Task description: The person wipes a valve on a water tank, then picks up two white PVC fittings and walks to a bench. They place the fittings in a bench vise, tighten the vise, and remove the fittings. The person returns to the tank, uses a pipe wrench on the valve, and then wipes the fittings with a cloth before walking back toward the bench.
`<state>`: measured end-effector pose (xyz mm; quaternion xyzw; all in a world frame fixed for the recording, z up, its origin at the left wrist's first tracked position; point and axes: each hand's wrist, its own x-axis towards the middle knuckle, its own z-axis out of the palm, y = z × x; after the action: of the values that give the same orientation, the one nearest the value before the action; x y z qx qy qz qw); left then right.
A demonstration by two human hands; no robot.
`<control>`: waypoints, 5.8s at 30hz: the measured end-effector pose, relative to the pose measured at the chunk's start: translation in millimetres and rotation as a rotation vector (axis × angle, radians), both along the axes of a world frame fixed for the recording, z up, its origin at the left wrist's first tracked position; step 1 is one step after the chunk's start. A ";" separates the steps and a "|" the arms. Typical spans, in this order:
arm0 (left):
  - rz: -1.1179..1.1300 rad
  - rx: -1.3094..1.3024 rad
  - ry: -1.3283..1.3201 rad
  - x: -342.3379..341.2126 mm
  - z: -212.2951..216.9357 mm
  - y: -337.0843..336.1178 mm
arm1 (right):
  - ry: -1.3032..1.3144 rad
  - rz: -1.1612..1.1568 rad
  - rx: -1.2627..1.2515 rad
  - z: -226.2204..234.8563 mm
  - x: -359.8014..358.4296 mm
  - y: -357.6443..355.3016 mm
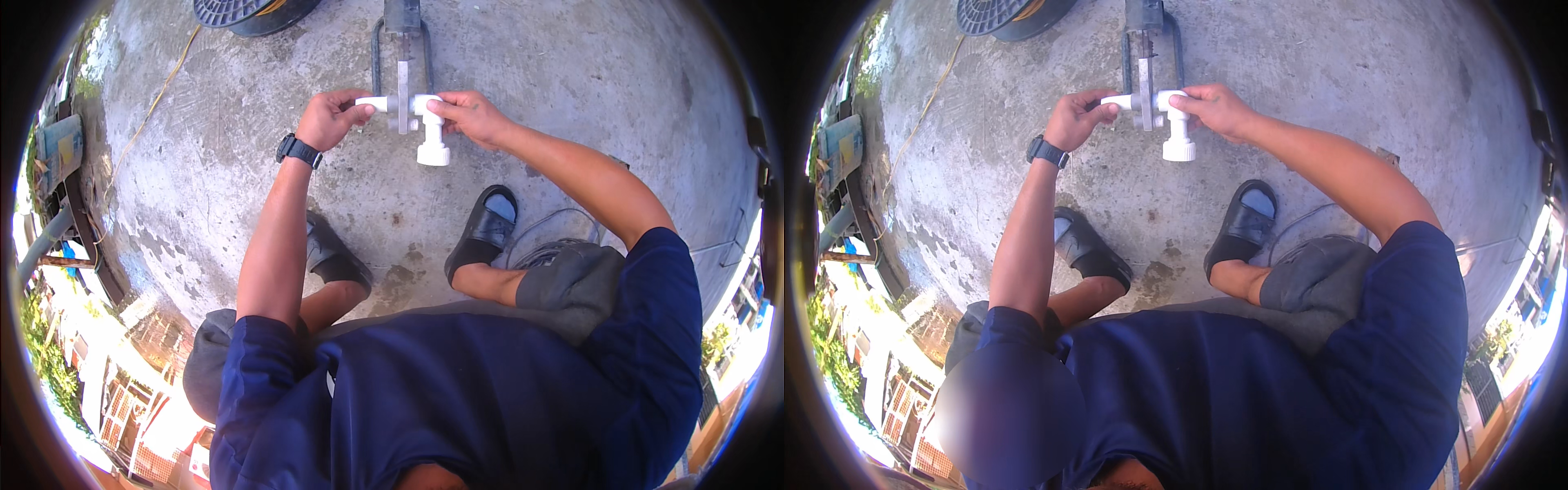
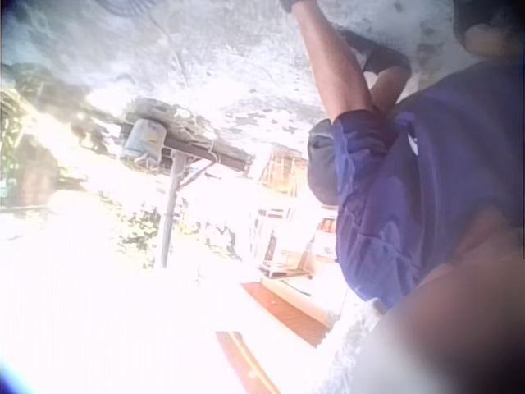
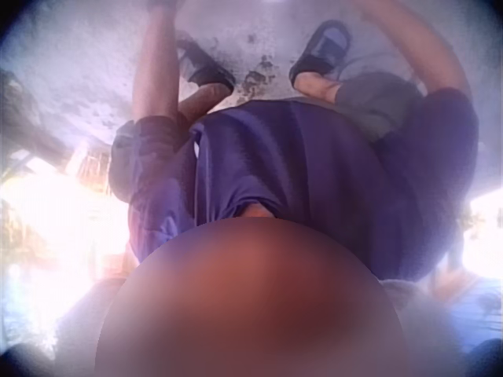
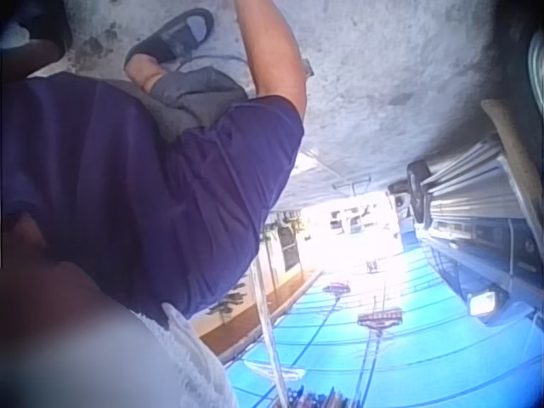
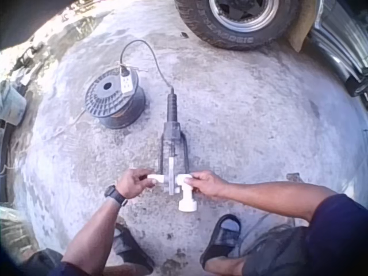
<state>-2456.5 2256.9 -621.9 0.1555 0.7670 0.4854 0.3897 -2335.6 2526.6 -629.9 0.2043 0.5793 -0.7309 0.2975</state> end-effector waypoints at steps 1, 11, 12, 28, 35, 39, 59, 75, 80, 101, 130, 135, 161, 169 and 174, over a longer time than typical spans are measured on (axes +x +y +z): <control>0.003 0.015 -0.029 -0.8 -0.2 0.8 | -0.006 -0.008 -0.020 0.1 -0.6 0.3; 0.039 0.017 -0.196 -5.0 -4.4 3.9 | -0.088 -0.024 -0.058 6.9 -6.2 -0.4; 0.043 0.015 -0.216 -4.9 -4.6 4.2 | -0.097 -0.024 -0.056 7.9 -6.8 -0.5; 0.107 0.099 -0.235 -0.9 -10.7 5.2 | -0.261 -0.074 -0.137 17.5 -18.2 -3.0; 0.153 0.126 -0.193 6.3 -11.8 6.1 | -0.351 -0.108 -0.193 18.9 -28.0 -3.6; 0.146 0.177 -0.146 10.3 -16.9 4.7 | -0.371 -0.081 -0.200 13.4 -29.4 -3.9; -0.392 -0.198 -0.555 -61.0 2.0 12.0 | 0.985 0.437 0.947 7.5 19.3 16.3; -0.327 -0.091 -0.485 -49.9 -8.9 8.4 | 1.026 0.308 0.921 -1.0 12.7 -0.5; -0.415 -0.081 -0.248 -44.0 -3.9 5.3 | 0.975 0.301 0.875 0.0 10.3 -0.5; -0.346 0.082 0.506 -13.0 -7.3 -1.3 | 0.618 0.457 0.609 20.7 -17.3 10.9; -0.305 -0.098 -0.743 -58.2 -0.8 6.6 | 0.377 0.303 0.441 15.2 -10.6 15.6; -0.300 -0.062 -0.735 -62.3 -11.5 8.0 | 0.358 0.226 0.421 7.0 -4.9 6.9; -0.271 0.011 -0.042 -23.9 -4.8 -3.3 | 0.273 0.179 0.303 4.6 -5.6 2.1; -0.262 0.033 0.114 -17.0 -6.7 -4.4 | 0.265 0.144 0.269 6.7 -5.9 0.8; -0.313 0.027 0.300 -15.0 -3.7 -2.9 | 0.288 0.155 0.269 3.3 -5.5 1.4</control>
<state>-2471.5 2253.9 -625.7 0.3486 0.7764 0.4005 0.3396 -2341.1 2528.0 -626.6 0.0902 0.7221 -0.6436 0.2370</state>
